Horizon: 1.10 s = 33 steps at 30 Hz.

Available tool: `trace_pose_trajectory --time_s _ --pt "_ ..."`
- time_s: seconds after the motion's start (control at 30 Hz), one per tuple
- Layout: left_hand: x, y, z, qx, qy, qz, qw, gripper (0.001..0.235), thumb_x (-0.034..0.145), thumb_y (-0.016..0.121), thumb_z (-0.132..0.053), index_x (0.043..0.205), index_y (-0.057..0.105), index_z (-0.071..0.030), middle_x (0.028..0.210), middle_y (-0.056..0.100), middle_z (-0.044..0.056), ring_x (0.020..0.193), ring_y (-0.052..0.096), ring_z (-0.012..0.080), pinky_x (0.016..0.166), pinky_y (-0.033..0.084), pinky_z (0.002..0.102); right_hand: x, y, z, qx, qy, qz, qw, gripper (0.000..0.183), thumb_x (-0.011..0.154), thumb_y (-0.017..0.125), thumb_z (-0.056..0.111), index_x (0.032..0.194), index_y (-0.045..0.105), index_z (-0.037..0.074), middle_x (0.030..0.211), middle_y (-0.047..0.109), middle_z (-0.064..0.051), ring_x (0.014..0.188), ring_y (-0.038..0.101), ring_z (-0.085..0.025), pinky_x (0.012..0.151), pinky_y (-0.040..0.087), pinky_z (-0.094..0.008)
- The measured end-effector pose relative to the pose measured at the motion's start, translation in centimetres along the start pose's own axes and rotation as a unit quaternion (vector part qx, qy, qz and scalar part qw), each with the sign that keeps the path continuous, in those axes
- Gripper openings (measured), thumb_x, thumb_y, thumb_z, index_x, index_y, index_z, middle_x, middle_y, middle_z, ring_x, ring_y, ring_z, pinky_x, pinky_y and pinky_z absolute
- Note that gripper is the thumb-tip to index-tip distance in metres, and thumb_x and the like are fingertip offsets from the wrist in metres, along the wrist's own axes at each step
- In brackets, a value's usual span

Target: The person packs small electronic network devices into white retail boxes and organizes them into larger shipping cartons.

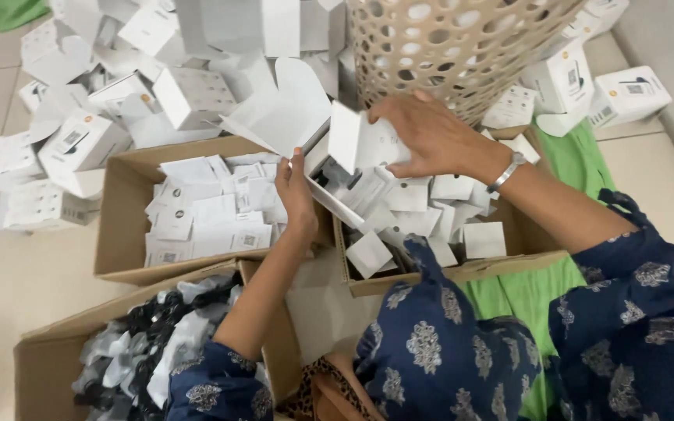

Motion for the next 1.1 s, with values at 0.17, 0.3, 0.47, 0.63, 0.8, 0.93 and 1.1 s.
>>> trace_pose_trajectory --time_s 0.17,0.3,0.47,0.63,0.8,0.93,1.1 --pt "-2.8 2.5 2.4 0.014 0.049 0.003 0.999 0.029 0.103 0.062 -0.033 0.09 0.057 -0.008 0.08 0.043 -0.005 0.075 0.038 0.0091 0.068 0.034 0.029 -6.7 -0.3 -7.5 0.11 0.123 0.003 0.986 0.092 0.065 0.087 0.032 0.135 0.032 0.009 0.117 0.058 -0.02 0.105 0.061 -0.039 0.092 0.047 -0.049" --pt "-3.7 3.5 4.9 0.019 0.08 0.005 0.997 0.027 0.104 0.06 -0.031 0.103 0.065 -0.004 0.088 0.058 -0.001 0.083 0.046 0.0101 0.077 0.041 0.029 -13.2 5.2 -10.5 0.163 0.298 0.305 0.89 0.1 0.06 0.086 0.028 0.14 0.025 0.022 0.105 0.063 -0.015 0.1 0.062 -0.037 0.087 0.05 -0.048" --pt "-6.5 5.9 4.5 0.154 0.163 0.011 0.974 0.032 0.108 0.06 -0.028 0.107 0.067 0.003 0.096 0.053 0.006 0.084 0.04 0.0157 0.076 0.039 0.034 -20.8 12.6 -15.2 0.064 0.307 0.44 0.841 0.096 0.058 0.087 0.018 0.137 0.032 0.027 0.109 0.067 -0.008 0.116 0.056 -0.033 0.102 0.044 -0.045" --pt "-7.5 8.0 4.5 0.176 0.143 0.051 0.973 0.034 0.107 0.059 -0.03 0.115 0.07 0.001 0.101 0.057 0.008 0.088 0.041 0.0171 0.08 0.039 0.035 -23.5 16.9 -19.0 0.037 0.275 0.361 0.89 0.083 0.053 0.08 0.0 0.126 0.047 0.025 0.118 0.063 -0.003 0.125 0.052 -0.029 0.102 0.042 -0.048" --pt "-6.7 7.2 3.6 0.171 0.123 0.073 0.975 0.038 0.104 0.06 -0.033 0.123 0.069 -0.001 0.125 0.054 0.012 0.109 0.045 0.0229 0.094 0.041 0.037 -14.4 7.5 -11.8 0.031 0.226 0.077 0.97 0.033 0.077 0.068 0.0 0.107 0.065 0.014 0.107 0.068 -0.006 0.098 0.067 -0.028 0.078 0.054 -0.044" --pt "-5.1 4.3 1.8 0.159 0.172 0.062 0.97 0.038 0.103 0.062 -0.033 0.121 0.068 0.0 0.136 0.055 0.015 0.126 0.049 0.025 0.105 0.04 0.037 -6.9 3.1 -2.9 0.101 0.126 -0.072 0.984 0.018 0.088 0.064 0.004 0.105 0.064 0.011 0.097 0.069 -0.007 0.087 0.07 -0.027 0.072 0.056 -0.04" --pt "-4.4 -0.1 -4.3 0.107 0.182 0.024 0.977 0.033 0.102 0.064 -0.03 0.11 0.067 0.002 0.112 0.063 0.01 0.107 0.05 0.0196 0.095 0.04 0.034 1.9 8.0 5.3 0.067 0.061 0.019 0.996 0.034 0.089 0.073 0.028 0.108 0.06 0.002 0.093 0.067 -0.016 0.089 0.067 -0.036 0.077 0.054 -0.047"
Point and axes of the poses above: each hand's wrist, its own x-axis towards the middle knuckle, its own y-axis out of the palm, z = x × y, the point moved 7 cm from there along x, towards the middle knuckle
